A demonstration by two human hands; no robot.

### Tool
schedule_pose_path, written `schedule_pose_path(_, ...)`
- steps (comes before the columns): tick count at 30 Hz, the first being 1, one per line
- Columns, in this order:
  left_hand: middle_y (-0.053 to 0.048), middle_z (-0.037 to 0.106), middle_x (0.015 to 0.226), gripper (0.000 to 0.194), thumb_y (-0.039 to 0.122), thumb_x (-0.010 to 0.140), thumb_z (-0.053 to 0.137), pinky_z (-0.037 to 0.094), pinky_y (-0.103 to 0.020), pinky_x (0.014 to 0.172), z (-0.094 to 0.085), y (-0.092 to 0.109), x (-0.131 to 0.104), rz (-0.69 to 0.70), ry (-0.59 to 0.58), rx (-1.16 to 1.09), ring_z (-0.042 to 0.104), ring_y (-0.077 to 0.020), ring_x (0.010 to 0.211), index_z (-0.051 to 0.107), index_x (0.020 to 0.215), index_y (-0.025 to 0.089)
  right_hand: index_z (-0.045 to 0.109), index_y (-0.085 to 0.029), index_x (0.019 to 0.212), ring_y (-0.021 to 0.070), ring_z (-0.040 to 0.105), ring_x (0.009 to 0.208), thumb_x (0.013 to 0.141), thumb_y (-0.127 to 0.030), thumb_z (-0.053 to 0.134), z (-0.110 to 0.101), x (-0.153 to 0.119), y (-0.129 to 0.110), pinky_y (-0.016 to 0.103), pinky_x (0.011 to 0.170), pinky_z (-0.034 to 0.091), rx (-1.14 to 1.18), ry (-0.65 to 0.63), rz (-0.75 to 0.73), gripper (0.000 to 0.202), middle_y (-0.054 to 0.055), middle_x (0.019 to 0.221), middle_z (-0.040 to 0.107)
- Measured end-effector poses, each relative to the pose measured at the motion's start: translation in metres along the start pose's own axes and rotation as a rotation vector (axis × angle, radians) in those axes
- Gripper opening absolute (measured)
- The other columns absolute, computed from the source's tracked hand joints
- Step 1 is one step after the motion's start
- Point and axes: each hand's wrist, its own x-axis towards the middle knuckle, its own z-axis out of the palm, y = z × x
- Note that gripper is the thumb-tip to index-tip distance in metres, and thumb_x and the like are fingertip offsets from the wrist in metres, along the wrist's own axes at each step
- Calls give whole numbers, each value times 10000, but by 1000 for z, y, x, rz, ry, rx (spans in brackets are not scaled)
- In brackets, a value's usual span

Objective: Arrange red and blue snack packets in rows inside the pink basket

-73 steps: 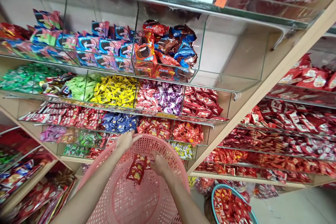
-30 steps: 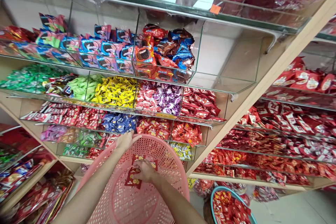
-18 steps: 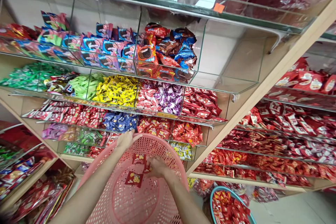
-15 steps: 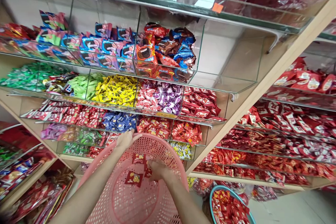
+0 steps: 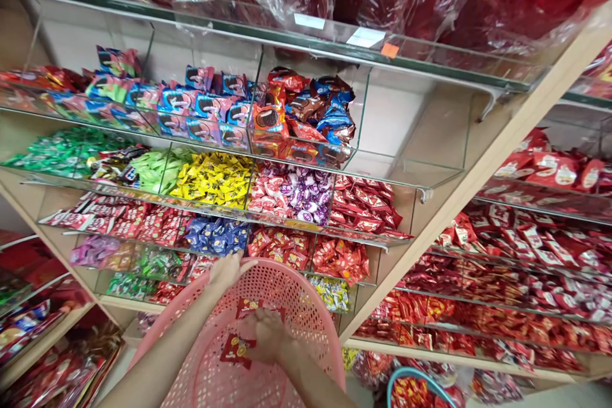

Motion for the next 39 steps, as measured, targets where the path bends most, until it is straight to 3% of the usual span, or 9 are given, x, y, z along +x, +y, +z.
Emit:
schedule_pose_path(2, -149, 630, 939, 607, 631, 798, 240, 436, -353, 747, 0, 0, 0, -11, 0, -1, 606, -276, 889, 533, 1056, 166, 420, -230, 1211, 271, 437, 1093, 643, -547, 601, 9, 3, -9, 416, 921, 338, 17, 14, -95, 675, 93, 1194, 487)
schedule_pose_path(5, -160, 631, 938, 618, 644, 790, 235, 435, -364, 745, 1, 1, 0, -12, 5, -3, 605, -279, 892, 531, 1055, 170, 483, -203, 1132, 256, 457, 1038, 693, -474, 594, 19, 8, -21, 393, 875, 376, -64, 36, -139, 528, 88, 1107, 526)
schedule_pose_path(11, -157, 639, 903, 634, 653, 786, 214, 436, -376, 737, 2, 0, 0, 0, 15, 7, 609, -285, 876, 532, 1052, 174, 515, -184, 1062, 242, 464, 1004, 769, -297, 541, 15, 22, -18, 393, 866, 374, -142, 98, -61, 315, 88, 1025, 547)
schedule_pose_path(16, -155, 645, 883, 618, 636, 798, 217, 437, -376, 725, 1, 1, 0, 0, 9, 7, 608, -296, 873, 535, 1044, 167, 463, -216, 1140, 253, 468, 1004, 729, -322, 598, 12, 24, -14, 403, 863, 370, -80, 158, 16, 444, 85, 1093, 506)
schedule_pose_path(21, -147, 640, 918, 596, 626, 802, 235, 427, -370, 749, -1, 2, -1, -18, -22, 0, 601, -284, 895, 520, 1068, 176, 469, -224, 1116, 207, 460, 991, 850, -337, 422, -41, 29, -5, 347, 857, 360, 13, 413, -11, 293, 68, 1057, 510)
schedule_pose_path(24, -140, 642, 911, 592, 628, 800, 237, 432, -351, 737, -3, 3, -2, -21, -38, 0, 606, -277, 883, 523, 1059, 179, 478, -190, 1092, 196, 454, 983, 879, -267, 331, -91, 43, 18, 326, 854, 345, 13, 609, 158, 270, 85, 1036, 510)
schedule_pose_path(27, -144, 647, 884, 605, 629, 802, 218, 439, -344, 719, -5, 3, -2, -16, -24, 6, 613, -281, 870, 530, 1044, 171, 438, -166, 1158, 244, 433, 1024, 833, -337, 428, -124, 61, 47, 366, 844, 338, -57, 645, 375, 368, 121, 1120, 484)
schedule_pose_path(31, -139, 657, 838, 605, 632, 802, 206, 445, -359, 698, -3, 1, -1, -2, -2, 14, 621, -294, 845, 538, 1026, 178, 403, -139, 1210, 287, 406, 1096, 771, -448, 504, -134, 77, 72, 382, 849, 332, -84, 563, 490, 547, 154, 1176, 486)
schedule_pose_path(39, -131, 663, 848, 577, 625, 807, 209, 445, -364, 692, 1, -3, 0, 5, 34, -30, 627, -288, 832, 538, 1011, 197, 474, -187, 1150, 274, 467, 1077, 735, -401, 550, -134, 92, 81, 366, 844, 337, -115, 436, 504, 473, 125, 1122, 560)
